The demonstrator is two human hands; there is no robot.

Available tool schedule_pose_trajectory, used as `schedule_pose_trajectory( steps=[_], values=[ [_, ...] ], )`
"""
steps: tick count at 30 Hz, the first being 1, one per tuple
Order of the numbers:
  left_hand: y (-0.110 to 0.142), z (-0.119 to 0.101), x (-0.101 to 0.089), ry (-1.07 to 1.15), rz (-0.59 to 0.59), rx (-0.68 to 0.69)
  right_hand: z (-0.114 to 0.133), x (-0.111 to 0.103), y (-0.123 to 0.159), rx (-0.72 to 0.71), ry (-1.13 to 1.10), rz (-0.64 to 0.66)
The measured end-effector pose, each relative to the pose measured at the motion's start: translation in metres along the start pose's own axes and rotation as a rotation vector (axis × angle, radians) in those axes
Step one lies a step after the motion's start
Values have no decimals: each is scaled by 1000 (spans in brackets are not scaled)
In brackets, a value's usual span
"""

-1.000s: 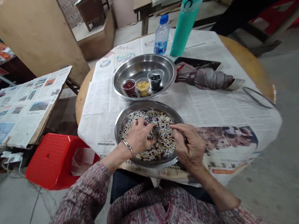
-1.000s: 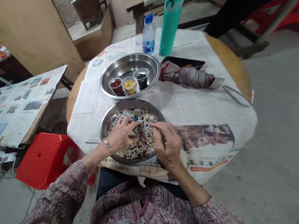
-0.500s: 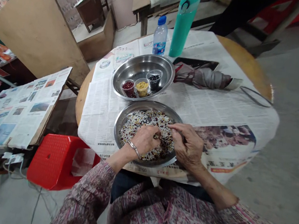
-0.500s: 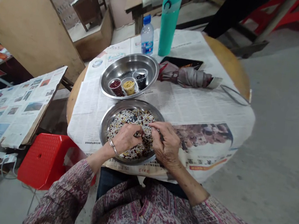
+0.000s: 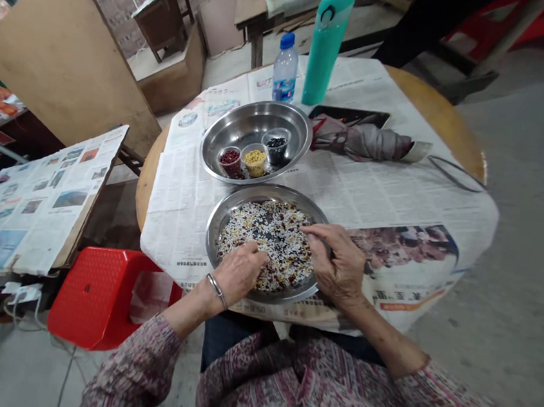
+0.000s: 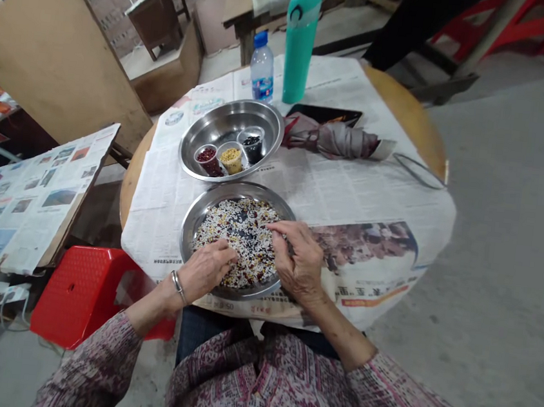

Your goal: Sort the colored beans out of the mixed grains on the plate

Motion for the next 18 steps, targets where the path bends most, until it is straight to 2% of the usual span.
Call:
schedule_pose_trajectory(
  steps=[4,7,12,16,18],
  values=[
    [-18,3,-12,31,-212,-25,1,0,0,-21,4,1],
    [-25,-1,-21,-6,-288,36,1,0,0,-20,-3,-4],
    [-40,-14,-25,-69,-187,144,1,0,0,-20,2,5],
    [-55,-25,-22,-52,-81,148,2,-1,0,-41,2,-2],
    [-57,-27,-21,-47,-82,119,3,-1,0,-48,5,0]
  ],
)
Point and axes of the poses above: each hand's wrist, its own y-axis away from the middle knuckle, its own x-axis out of the palm, z = x × y, the point moved 6 cm from there along -y, towards the middle knuckle, and after that the axes turned 7 degrees about z, right-handed, at the moved point
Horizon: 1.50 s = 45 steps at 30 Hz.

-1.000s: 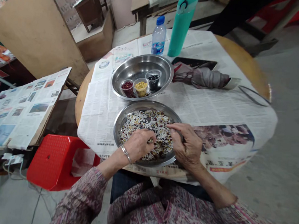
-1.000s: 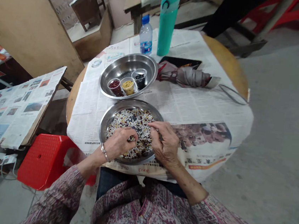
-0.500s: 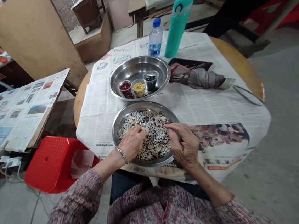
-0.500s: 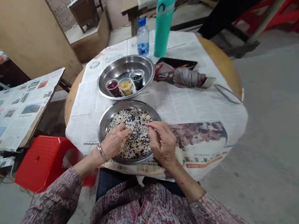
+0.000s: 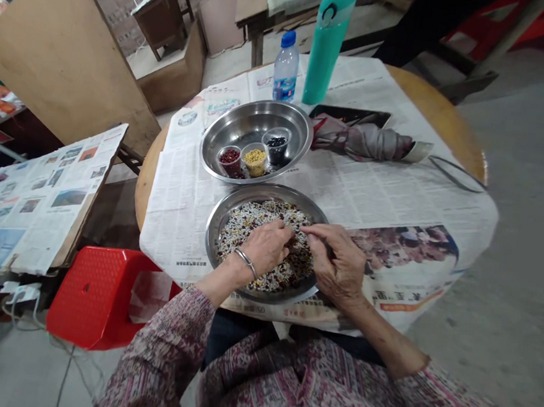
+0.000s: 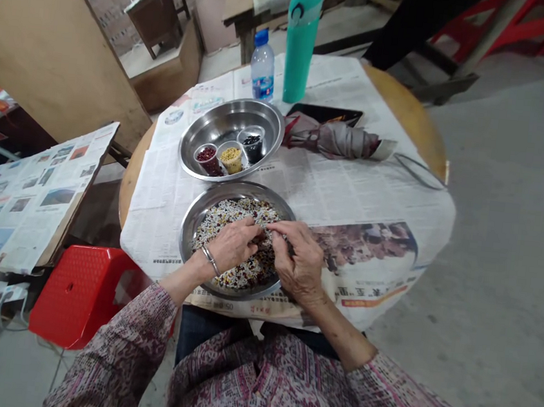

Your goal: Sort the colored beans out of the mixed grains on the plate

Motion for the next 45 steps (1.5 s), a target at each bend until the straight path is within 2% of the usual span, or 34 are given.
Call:
schedule_pose_trajectory(
  steps=[3,7,11,15,17,19,23,25,29,32,37,40,42,45],
  values=[
    [7,10,-1,22,-65,-79,1,0,-1,-5,2,2],
    [29,45,-9,96,-233,-183,2,0,-2,-8,-11,-2],
    [45,70,-13,120,-290,-258,2,0,-2,-13,1,-2],
    [54,61,-18,5,-369,-302,2,0,-1,-19,-2,-7],
    [54,51,-16,-30,-346,-286,1,0,-1,-16,-6,-3],
    [50,40,-11,-41,-301,-209,1,0,-1,-12,-6,0],
    [33,20,-2,-75,-211,34,0,0,-1,-1,0,3],
    [23,14,2,-84,-155,83,0,0,-1,2,0,4],
    [11,9,5,-87,-69,18,1,0,-1,4,-3,4],
    [17,10,3,-82,-60,-65,1,0,-1,0,-7,2],
    [42,43,-10,-113,-145,-287,0,1,-1,-3,-13,1],
    [49,63,-17,-116,-233,-361,-1,0,0,0,-22,-4],
    [48,68,-19,-110,-292,-375,-1,0,0,3,-24,-6],
    [35,63,-16,-86,-332,-364,-2,0,0,12,-29,-4]
  ],
)
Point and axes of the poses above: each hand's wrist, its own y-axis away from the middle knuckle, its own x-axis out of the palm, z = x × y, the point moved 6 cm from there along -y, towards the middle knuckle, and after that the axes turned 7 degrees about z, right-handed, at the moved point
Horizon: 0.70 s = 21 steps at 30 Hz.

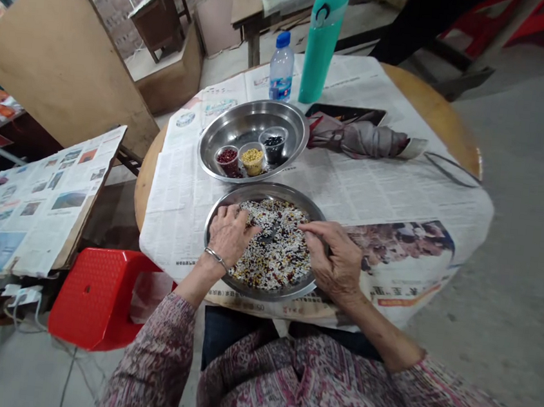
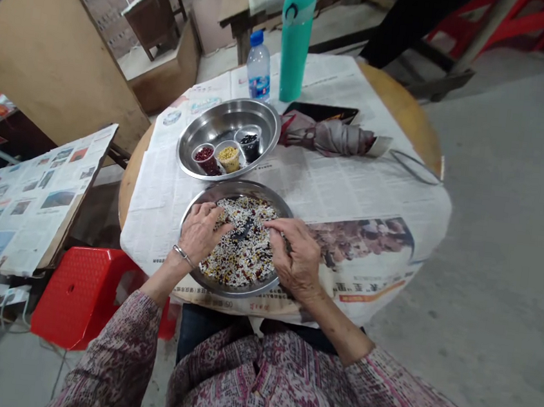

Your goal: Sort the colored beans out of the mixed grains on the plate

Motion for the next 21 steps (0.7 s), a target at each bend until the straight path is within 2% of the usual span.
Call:
schedule_pose_trajectory(
  steps=[2,5,9,13,15,18,21],
  values=[
    [-5,-14,6,35,11,44,0,0,0,10,-3,-1],
    [-7,-40,12,102,71,190,-1,-1,0,31,-10,-5],
    [12,-64,15,115,196,401,-1,-1,0,68,-16,-1],
    [35,-68,9,120,157,535,0,-2,-2,86,-38,1],
    [40,-70,12,75,137,611,1,-3,-4,97,-62,14],
    [33,-74,26,-40,145,660,1,-5,-8,152,-112,49],
    [14,-73,37,-129,115,593,0,-12,-8,221,-146,58]
  ],
)
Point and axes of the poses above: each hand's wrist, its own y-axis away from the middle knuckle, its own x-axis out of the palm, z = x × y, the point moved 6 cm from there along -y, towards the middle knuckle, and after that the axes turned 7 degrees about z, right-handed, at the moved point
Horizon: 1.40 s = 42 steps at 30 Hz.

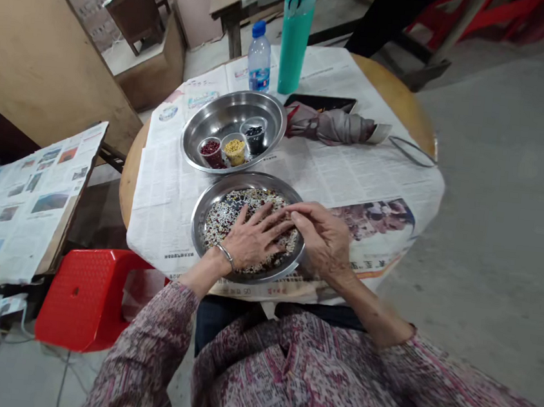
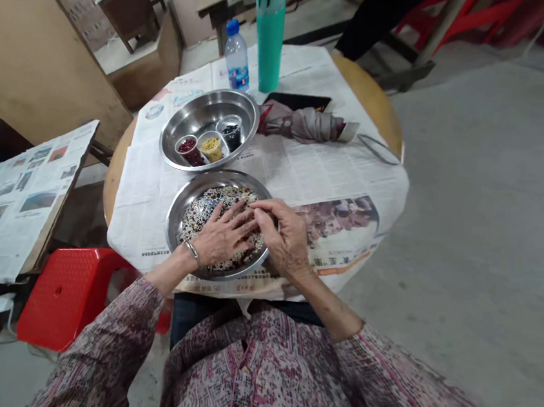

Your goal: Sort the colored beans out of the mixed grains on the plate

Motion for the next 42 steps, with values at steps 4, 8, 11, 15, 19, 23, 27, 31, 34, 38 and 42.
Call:
schedule_pose_trajectory(
  steps=[4,8,11,15,19,23,27,31,34,38,42],
  values=[
    [-1,28,-1,-46,-62,-214,6,-24,13,6,56,-18],
    [28,48,-4,-45,-69,-416,20,-40,43,-142,153,196],
    [47,47,0,-28,-6,-440,26,-40,70,-282,247,377],
    [47,26,9,13,100,-287,19,-34,92,-341,356,431],
    [24,10,9,0,76,-161,8,-28,97,-342,412,402],
    [0,7,6,-10,35,-134,6,-27,96,-339,410,405],
    [-10,14,3,-5,20,-183,7,-29,93,-351,372,406],
    [-4,17,-1,10,29,-202,0,-28,95,-348,393,441],
    [10,18,-6,37,7,-229,2,-29,93,-324,364,458],
    [38,16,-20,125,-123,-292,30,-31,73,-331,263,373],
    [71,2,-34,248,-298,-254,62,-17,42,-404,245,280]
  ],
)
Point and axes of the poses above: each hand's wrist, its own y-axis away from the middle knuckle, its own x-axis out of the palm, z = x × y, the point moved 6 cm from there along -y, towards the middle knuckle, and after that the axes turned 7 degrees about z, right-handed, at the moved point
